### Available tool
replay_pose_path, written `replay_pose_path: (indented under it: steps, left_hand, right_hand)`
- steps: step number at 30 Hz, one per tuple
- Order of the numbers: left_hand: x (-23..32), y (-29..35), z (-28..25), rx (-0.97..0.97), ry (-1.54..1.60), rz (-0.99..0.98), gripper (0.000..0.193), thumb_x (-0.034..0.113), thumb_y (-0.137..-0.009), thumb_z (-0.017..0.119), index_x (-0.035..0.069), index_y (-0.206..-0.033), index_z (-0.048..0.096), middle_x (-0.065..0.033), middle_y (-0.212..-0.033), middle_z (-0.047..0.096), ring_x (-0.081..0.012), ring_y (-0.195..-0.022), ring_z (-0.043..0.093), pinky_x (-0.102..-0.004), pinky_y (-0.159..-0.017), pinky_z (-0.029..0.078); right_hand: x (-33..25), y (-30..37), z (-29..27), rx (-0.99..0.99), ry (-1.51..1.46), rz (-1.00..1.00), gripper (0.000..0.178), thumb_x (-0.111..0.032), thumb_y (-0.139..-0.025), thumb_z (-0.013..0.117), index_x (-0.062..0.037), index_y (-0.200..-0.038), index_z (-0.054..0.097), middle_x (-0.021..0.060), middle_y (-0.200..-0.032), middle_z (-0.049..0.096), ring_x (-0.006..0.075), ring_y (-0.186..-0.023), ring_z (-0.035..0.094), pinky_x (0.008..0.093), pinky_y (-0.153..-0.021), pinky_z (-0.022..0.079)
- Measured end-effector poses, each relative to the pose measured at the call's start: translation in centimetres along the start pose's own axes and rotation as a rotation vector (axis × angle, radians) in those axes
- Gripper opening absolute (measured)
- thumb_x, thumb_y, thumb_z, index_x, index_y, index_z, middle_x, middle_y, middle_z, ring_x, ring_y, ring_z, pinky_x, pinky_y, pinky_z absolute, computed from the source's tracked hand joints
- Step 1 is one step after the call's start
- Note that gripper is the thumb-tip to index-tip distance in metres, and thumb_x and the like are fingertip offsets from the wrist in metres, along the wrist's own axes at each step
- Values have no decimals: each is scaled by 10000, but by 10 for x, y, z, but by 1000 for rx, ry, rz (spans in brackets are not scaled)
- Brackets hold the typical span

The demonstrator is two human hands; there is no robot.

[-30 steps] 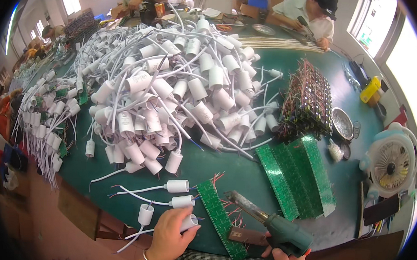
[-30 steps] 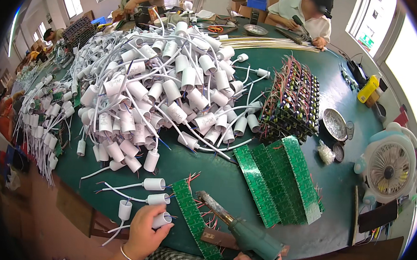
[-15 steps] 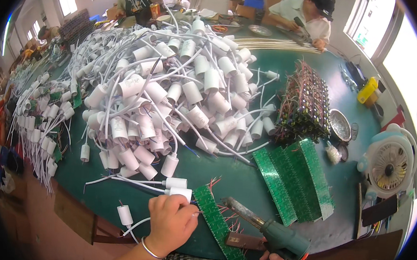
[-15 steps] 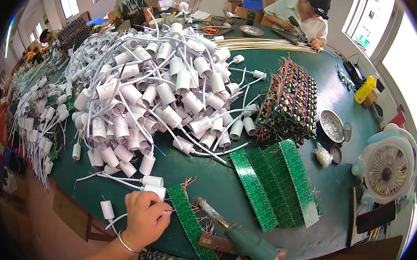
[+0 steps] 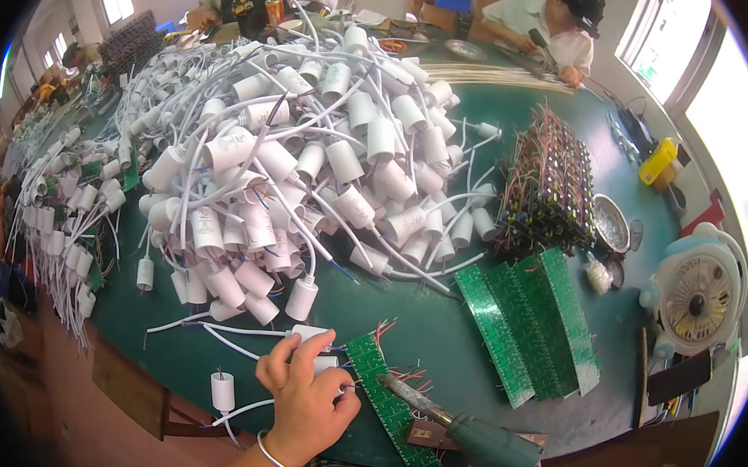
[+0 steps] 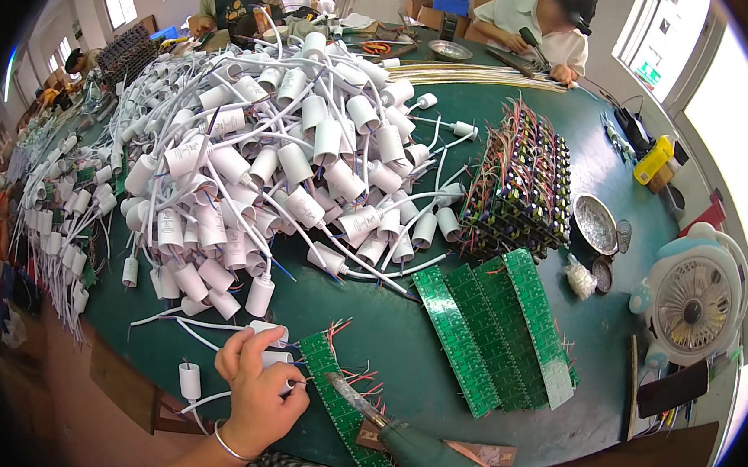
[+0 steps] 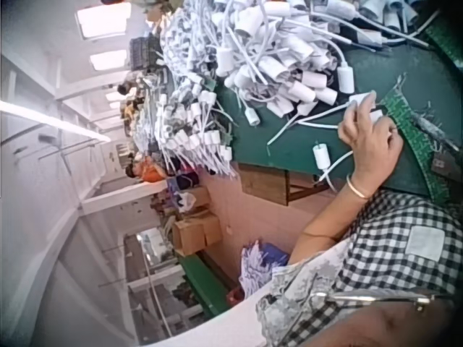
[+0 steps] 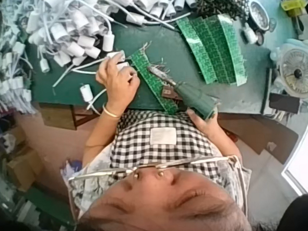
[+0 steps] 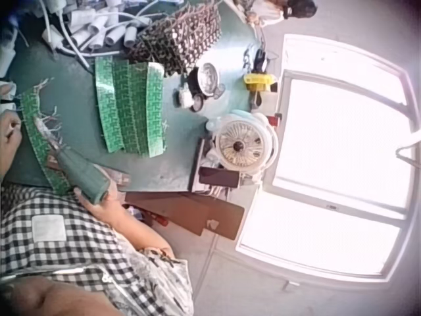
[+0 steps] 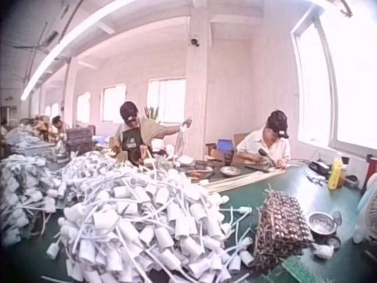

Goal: The person solders wires from white electrical components onto green circuit boards using a soldering tool, repeatedly taking components and boards from the table.

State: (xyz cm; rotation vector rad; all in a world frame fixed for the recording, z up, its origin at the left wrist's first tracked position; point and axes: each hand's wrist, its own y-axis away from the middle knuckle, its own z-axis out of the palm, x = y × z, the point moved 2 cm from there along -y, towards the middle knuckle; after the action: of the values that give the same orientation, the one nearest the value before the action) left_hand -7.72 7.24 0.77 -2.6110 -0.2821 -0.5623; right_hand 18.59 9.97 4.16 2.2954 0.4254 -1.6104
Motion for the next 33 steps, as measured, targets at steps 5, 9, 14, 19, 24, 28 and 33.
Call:
replay_pose_path:
  steps: [5, 9, 14, 19, 24, 28, 33]
  left_hand:
    - [-1, -1, 1, -2, 16, 1, 155, 67, -563, 673, 141, -679, 601, -74, -1262, 486, -387, -1187, 332, -483, -997, 200]
    - [-2, 0, 0, -10, 20, -6, 161, 66, -562, 674, 141, -683, 601, -74, -1256, 492, -382, -1188, 337, -483, -998, 201]
    - [-4, 0, 2, -14, 34, -4, 164, 63, -560, 674, 140, -684, 601, -73, -1252, 496, -380, -1189, 339, -483, -998, 205]
    - [-2, 0, 1, -16, 18, 4, 160, 65, -560, 672, 140, -682, 601, -73, -1254, 493, -376, -1193, 339, -482, -999, 206]
    - [-2, 0, 1, -21, 27, -1, 153, 67, -560, 669, 137, -678, 600, -74, -1252, 493, -374, -1192, 339, -481, -999, 207]
    - [-2, 0, 2, -16, 22, 4, 151, 66, -563, 667, 131, -682, 601, -83, -1246, 495, -376, -1190, 341, -479, -1001, 210]
    - [-2, 1, 2, -22, 22, 2, 160, 72, -568, 673, 127, -700, 602, -93, -1245, 495, -379, -1185, 346, -481, -1000, 217]
  right_hand:
    - [-5, -3, 1, -55, 14, 47, 312, -147, -770, 713, 14, -1024, 629, 116, -906, 649, 235, -801, 614, 352, -735, 474]
    - [-9, -8, 4, -83, -9, 62, 335, -155, -769, 715, 20, -1042, 626, 127, -946, 655, 245, -846, 615, 358, -770, 472]
    - [-11, -9, 6, -115, -2, 127, 360, -168, -773, 717, 20, -1064, 620, 151, -1014, 655, 259, -906, 622, 357, -821, 473]
    - [-16, -9, 6, -106, 37, 58, 344, -173, -783, 707, 19, -1056, 624, 150, -1013, 657, 255, -901, 630, 364, -809, 484]
    - [-5, -9, -1, -71, 125, -124, 236, -150, -804, 686, 10, -973, 647, 125, -902, 672, 245, -802, 646, 368, -725, 501]
    - [-10, -7, 3, -52, 0, 39, 152, -126, -813, 667, -1, -900, 651, 94, -785, 660, 212, -705, 637, 340, -644, 498]
    - [-5, -7, 3, -25, 13, -11, 141, -121, -812, 665, -6, -892, 650, 89, -764, 654, 196, -683, 632, 328, -633, 496]
